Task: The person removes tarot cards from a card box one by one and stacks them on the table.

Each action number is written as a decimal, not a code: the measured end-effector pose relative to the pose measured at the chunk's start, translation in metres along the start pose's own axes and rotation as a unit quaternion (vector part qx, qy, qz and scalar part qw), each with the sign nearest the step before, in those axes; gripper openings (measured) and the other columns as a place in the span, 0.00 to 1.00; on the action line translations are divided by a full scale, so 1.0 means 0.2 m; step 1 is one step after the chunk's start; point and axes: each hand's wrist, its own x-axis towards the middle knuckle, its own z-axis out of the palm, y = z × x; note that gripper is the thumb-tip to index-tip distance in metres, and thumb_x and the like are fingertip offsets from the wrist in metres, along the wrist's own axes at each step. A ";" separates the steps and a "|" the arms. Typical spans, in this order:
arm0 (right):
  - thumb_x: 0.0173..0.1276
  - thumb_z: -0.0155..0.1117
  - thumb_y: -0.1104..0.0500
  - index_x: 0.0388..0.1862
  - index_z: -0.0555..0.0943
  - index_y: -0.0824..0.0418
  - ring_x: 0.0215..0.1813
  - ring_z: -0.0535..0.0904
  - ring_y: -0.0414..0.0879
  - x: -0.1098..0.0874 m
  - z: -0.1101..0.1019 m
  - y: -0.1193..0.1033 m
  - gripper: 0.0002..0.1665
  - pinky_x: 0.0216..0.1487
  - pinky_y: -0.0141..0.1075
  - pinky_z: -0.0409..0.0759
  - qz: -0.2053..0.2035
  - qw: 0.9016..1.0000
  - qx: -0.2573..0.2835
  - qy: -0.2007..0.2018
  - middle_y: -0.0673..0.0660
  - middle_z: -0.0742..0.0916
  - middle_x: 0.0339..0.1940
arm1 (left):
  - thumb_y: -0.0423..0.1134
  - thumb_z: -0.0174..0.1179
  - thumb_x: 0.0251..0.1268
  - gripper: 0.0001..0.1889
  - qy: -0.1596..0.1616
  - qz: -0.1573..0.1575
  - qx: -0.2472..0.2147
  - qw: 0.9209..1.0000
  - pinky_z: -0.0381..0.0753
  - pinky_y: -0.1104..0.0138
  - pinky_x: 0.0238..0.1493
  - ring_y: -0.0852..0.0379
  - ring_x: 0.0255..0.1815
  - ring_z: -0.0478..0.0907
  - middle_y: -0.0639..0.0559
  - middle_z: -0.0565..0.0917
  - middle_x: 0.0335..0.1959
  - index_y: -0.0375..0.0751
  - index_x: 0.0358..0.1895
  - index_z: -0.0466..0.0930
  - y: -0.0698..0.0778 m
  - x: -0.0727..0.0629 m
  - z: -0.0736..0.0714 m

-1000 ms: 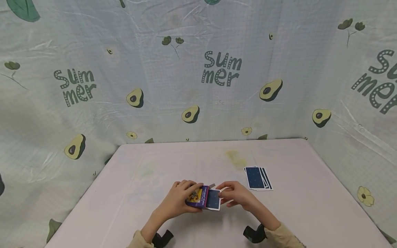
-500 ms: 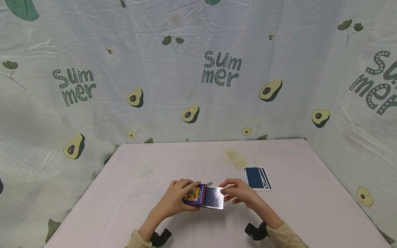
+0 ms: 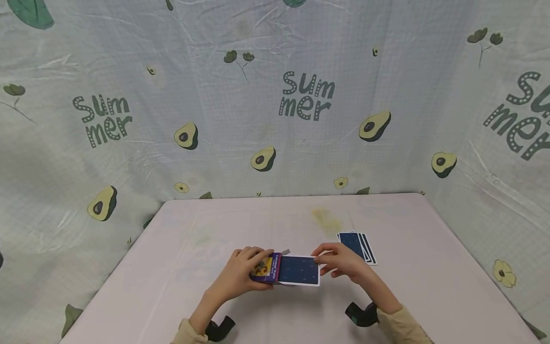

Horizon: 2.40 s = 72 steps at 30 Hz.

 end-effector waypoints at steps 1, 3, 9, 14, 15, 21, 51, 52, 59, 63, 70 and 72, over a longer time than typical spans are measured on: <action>0.63 0.55 0.54 0.45 0.74 0.69 0.29 0.80 0.43 0.00 -0.01 0.00 0.19 0.21 0.28 0.69 -0.002 1.000 0.000 -0.001 0.51 0.82 0.31 | 0.63 0.65 0.37 0.40 0.000 -0.002 0.001 1.000 0.67 0.59 0.45 0.59 0.47 0.71 0.56 0.76 0.46 0.55 0.60 0.67 0.00 0.00 0.00; 0.63 0.55 0.54 0.45 0.73 0.69 0.29 0.80 0.43 -0.01 -0.02 -0.01 0.20 0.21 0.28 0.69 -0.005 1.000 0.000 -0.002 0.51 0.82 0.31 | 0.63 0.65 0.37 0.40 0.001 -0.005 0.002 1.000 0.67 0.59 0.46 0.59 0.47 0.71 0.56 0.76 0.46 0.55 0.60 0.67 -0.01 0.00 0.00; 0.64 0.55 0.54 0.46 0.72 0.70 0.29 0.80 0.42 -0.02 -0.06 -0.01 0.20 0.22 0.29 0.69 -0.006 1.000 0.004 -0.002 0.51 0.82 0.31 | 0.62 0.66 0.36 0.40 0.023 -0.005 0.006 1.000 0.68 0.59 0.45 0.59 0.45 0.71 0.56 0.76 0.44 0.53 0.59 0.68 -0.02 0.00 0.00; 0.64 0.54 0.54 0.47 0.72 0.70 0.29 0.79 0.41 -0.02 -0.09 -0.01 0.21 0.23 0.29 0.70 -0.002 1.000 -0.003 0.002 0.50 0.82 0.31 | 0.61 0.67 0.36 0.40 0.033 -0.007 0.004 0.999 0.68 0.58 0.44 0.58 0.45 0.71 0.55 0.76 0.44 0.53 0.58 0.69 -0.03 0.00 0.00; 0.64 0.54 0.54 0.47 0.72 0.71 0.29 0.79 0.41 -0.02 -0.09 -0.01 0.21 0.23 0.29 0.70 -0.001 1.000 -0.003 0.003 0.50 0.82 0.32 | 0.61 0.66 0.36 0.40 0.032 -0.008 0.003 0.999 0.68 0.58 0.45 0.58 0.45 0.71 0.55 0.76 0.44 0.53 0.58 0.69 -0.03 0.00 0.00; 0.64 0.54 0.53 0.47 0.71 0.71 0.29 0.79 0.41 -0.03 -0.12 -0.02 0.22 0.24 0.30 0.70 0.000 1.000 0.000 0.008 0.49 0.81 0.34 | 0.61 0.66 0.37 0.40 0.018 -0.018 0.000 1.000 0.68 0.59 0.45 0.58 0.46 0.71 0.55 0.76 0.46 0.53 0.59 0.68 -0.03 0.00 -0.02; 0.65 0.54 0.53 0.53 0.65 0.74 0.37 0.82 0.40 -0.17 -0.34 0.21 0.27 0.28 0.28 0.74 0.075 0.993 0.031 0.090 0.45 0.83 0.31 | 0.60 0.66 0.38 0.39 -0.008 -0.030 -0.016 0.999 0.67 0.58 0.44 0.59 0.44 0.71 0.55 0.76 0.45 0.52 0.59 0.68 -0.12 -0.13 0.00; 0.64 0.54 0.54 0.53 0.65 0.75 0.36 0.82 0.40 -0.18 -0.34 0.22 0.28 0.29 0.28 0.75 0.077 0.992 0.035 0.094 0.45 0.83 0.31 | 0.60 0.66 0.38 0.39 -0.008 -0.028 -0.015 0.999 0.67 0.58 0.43 0.58 0.44 0.71 0.55 0.76 0.45 0.51 0.59 0.68 -0.12 -0.13 0.00; 0.64 0.55 0.54 0.55 0.62 0.77 0.36 0.82 0.41 -0.19 -0.36 0.26 0.31 0.30 0.27 0.76 0.097 0.986 0.055 0.123 0.47 0.82 0.31 | 0.61 0.65 0.39 0.39 -0.011 -0.024 -0.010 1.000 0.66 0.59 0.43 0.59 0.44 0.71 0.56 0.75 0.45 0.53 0.59 0.68 -0.12 -0.13 0.02; 0.65 0.54 0.56 0.55 0.63 0.77 0.35 0.82 0.40 -0.20 -0.39 0.29 0.29 0.31 0.26 0.76 0.103 0.983 0.083 0.127 0.48 0.83 0.31 | 0.61 0.65 0.39 0.39 -0.015 -0.025 -0.012 0.999 0.66 0.59 0.43 0.59 0.44 0.71 0.56 0.75 0.44 0.52 0.59 0.68 -0.13 -0.15 0.03; 0.65 0.53 0.59 0.52 0.67 0.74 0.35 0.83 0.41 -0.22 -0.42 0.33 0.22 0.33 0.26 0.77 0.103 0.977 0.131 0.132 0.48 0.82 0.31 | 0.60 0.66 0.38 0.38 -0.011 -0.022 -0.006 1.000 0.66 0.59 0.41 0.59 0.44 0.71 0.56 0.76 0.44 0.51 0.58 0.69 -0.13 -0.16 0.04; 0.65 0.53 0.60 0.49 0.70 0.71 0.35 0.83 0.40 -0.23 -0.43 0.34 0.18 0.33 0.26 0.77 0.101 0.975 0.148 0.131 0.48 0.82 0.31 | 0.59 0.67 0.38 0.38 -0.010 -0.022 -0.006 1.000 0.66 0.60 0.41 0.59 0.43 0.71 0.56 0.76 0.43 0.50 0.58 0.69 -0.13 -0.16 0.04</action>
